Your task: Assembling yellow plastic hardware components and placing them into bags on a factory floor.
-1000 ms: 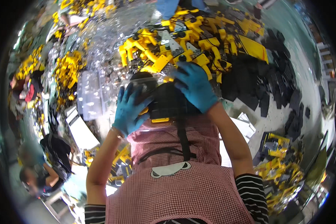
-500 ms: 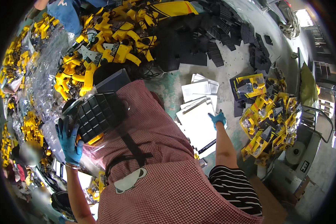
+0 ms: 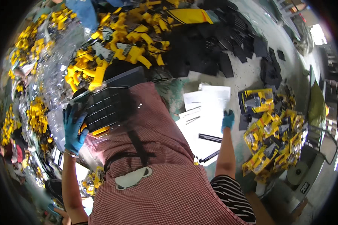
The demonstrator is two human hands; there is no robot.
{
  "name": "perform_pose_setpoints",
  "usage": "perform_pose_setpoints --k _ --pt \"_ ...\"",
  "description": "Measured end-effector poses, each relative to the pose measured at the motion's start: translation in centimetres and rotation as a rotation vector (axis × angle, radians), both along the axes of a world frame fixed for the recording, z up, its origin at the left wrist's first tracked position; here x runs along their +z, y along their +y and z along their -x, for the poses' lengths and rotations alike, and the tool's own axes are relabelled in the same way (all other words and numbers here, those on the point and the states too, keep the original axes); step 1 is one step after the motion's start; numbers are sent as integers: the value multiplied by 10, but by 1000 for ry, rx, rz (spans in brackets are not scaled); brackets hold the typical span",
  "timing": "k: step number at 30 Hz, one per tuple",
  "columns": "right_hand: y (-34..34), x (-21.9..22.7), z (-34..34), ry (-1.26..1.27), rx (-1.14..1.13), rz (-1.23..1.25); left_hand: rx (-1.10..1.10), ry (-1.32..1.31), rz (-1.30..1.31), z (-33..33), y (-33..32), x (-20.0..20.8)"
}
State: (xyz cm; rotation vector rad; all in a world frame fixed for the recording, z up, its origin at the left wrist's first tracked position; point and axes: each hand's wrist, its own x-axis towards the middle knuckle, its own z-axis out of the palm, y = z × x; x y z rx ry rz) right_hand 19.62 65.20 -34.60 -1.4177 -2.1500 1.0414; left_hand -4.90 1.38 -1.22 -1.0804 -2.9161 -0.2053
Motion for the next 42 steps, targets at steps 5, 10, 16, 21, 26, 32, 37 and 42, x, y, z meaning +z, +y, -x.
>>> perform_pose_setpoints --k 5,10,16,21,26,32,37,42 --pt "15 181 98 396 427 289 58 -64 11 -9 2 9" --pt "-92 371 194 180 997 -113 64 56 84 2 32 28" --pt "-175 395 266 193 1766 -240 101 -15 17 24 67 25" --pt "-198 337 269 112 1825 -324 47 -194 18 27 71 32" --pt "-225 330 259 -543 1517 -241 -14 -61 54 46 62 13" --pt "-239 318 242 -446 1638 -360 -175 22 224 72 58 3" --pt "-228 341 278 -65 1506 -551 -226 21 260 90 62 6" --pt "-216 356 289 266 1464 -828 -128 94 291 91 48 5"
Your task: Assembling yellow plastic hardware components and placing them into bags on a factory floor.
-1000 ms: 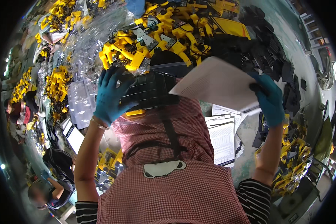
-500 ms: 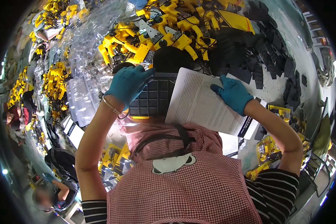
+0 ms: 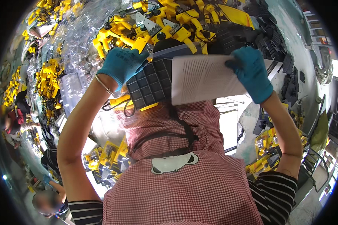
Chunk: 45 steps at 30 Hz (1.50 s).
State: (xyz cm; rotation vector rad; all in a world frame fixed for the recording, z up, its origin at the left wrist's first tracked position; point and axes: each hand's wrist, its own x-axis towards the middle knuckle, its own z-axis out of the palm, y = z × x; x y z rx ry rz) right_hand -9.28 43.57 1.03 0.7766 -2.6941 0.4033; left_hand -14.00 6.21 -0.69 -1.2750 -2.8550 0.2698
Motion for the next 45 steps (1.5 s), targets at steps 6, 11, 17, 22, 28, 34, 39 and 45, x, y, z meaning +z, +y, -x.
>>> perform_pose_setpoints --k 6,11,17,22,28,34,39,45 --pt "-4 13 -6 84 134 -110 19 20 46 -4 2 1" --pt "-6 33 15 190 164 26 30 -22 77 -5 8 3" --pt "-16 13 3 82 277 -118 -58 -103 -52 1 3 3" --pt "-16 -11 -20 -268 200 -13 -52 -152 -36 -3 21 -4" --pt "-28 -23 -6 -781 72 17 -103 -174 41 -6 33 6" --pt "-26 -33 13 -1302 47 -106 -157 -232 -11 0 39 18" --pt "-26 -36 19 -1516 -13 -168 -172 -204 -19 1 40 22" --pt "-20 -80 20 -1485 35 -117 -188 -169 9 6 46 17"
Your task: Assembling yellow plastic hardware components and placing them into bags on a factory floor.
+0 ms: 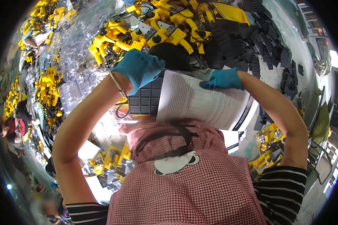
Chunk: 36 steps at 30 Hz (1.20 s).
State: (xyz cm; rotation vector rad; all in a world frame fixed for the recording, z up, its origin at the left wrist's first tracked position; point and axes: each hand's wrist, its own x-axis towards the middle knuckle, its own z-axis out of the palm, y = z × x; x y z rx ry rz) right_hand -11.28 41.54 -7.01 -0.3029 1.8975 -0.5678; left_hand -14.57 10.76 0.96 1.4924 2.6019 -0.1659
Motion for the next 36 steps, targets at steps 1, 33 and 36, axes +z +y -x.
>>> perform_pose_setpoints --k 1,33,36 --pt "-2 2 2 -2 3 3 -5 8 -4 -1 -1 0" --pt "1 64 3 849 1 -91 212 -264 -148 16 86 -27" --pt "-4 71 0 844 -2 -166 182 -316 -55 14 93 -17"
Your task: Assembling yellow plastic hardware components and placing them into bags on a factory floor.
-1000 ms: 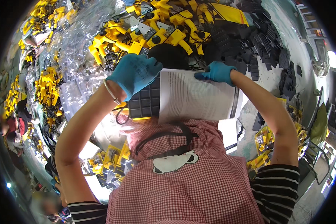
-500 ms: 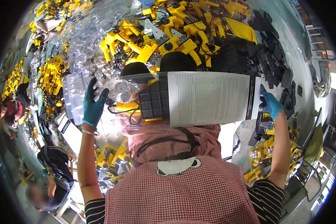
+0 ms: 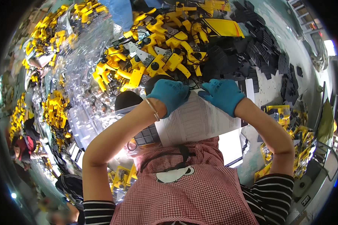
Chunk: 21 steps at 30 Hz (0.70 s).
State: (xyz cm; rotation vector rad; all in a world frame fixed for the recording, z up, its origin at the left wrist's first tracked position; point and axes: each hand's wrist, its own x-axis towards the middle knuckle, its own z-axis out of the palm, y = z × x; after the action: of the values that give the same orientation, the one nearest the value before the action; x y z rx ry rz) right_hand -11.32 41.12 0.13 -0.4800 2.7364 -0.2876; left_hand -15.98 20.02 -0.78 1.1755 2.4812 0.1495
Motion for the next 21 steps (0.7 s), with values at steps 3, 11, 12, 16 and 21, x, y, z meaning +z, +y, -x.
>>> perform_pose_setpoints --k 3,11,12,16,21 --pt "3 6 18 -165 115 -137 -3 16 -58 0 -6 9" --pt "178 -48 -12 -214 -1057 631 845 281 -484 -14 -207 22" --pt "198 -53 -26 -359 -1222 569 910 243 -506 -31 -240 7" --pt "256 -124 -89 -869 -1375 1013 1230 -1019 -807 -103 -297 -27" --pt "196 -71 -43 -1203 -1346 911 1429 -948 -1014 -133 -276 -43"
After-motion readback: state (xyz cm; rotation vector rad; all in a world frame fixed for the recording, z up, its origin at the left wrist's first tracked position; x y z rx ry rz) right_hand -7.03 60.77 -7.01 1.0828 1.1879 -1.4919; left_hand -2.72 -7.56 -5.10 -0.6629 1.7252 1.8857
